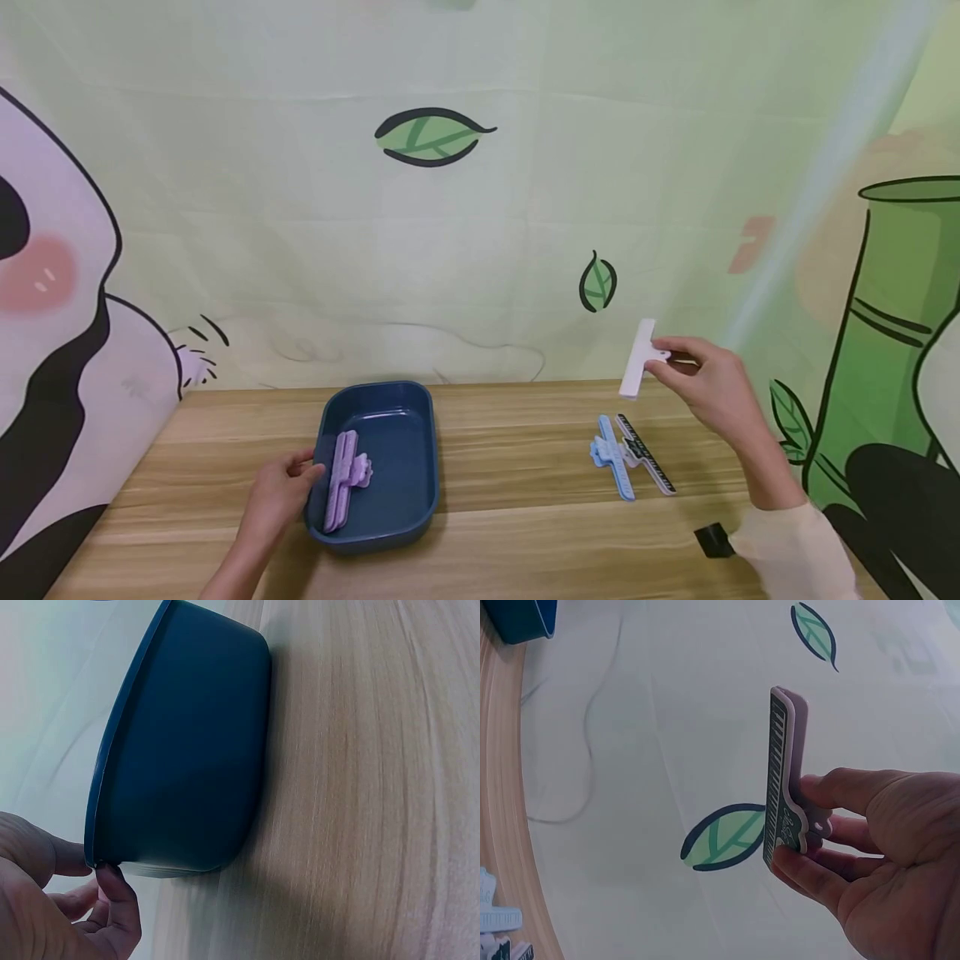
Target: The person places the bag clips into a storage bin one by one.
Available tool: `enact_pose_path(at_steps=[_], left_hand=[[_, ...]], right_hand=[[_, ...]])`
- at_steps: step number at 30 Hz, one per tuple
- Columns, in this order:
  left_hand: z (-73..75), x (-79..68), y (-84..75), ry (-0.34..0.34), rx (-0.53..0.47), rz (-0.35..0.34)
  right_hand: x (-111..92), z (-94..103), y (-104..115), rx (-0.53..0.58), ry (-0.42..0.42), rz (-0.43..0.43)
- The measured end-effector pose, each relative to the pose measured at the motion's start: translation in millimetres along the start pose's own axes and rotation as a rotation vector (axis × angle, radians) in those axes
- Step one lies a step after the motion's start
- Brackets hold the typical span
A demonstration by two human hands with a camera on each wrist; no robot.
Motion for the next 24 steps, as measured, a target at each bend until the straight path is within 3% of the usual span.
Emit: enact_pose_path(at_steps=[24], left_hand=[[-0.2,1.0,1.2,0.0,-0.021,0.011]], right_hand=[[2,-61.2,36,0.132,0.117,0.031]])
Point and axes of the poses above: each hand's wrist, its own x-axis towards the middle knuckle, its own z-axis out of the back of the hand, y = z × x, the point moved 7 cm from there along x, towards the middle knuckle, and after that the axes turned 7 degrees about -y, right-handed, at the moved point
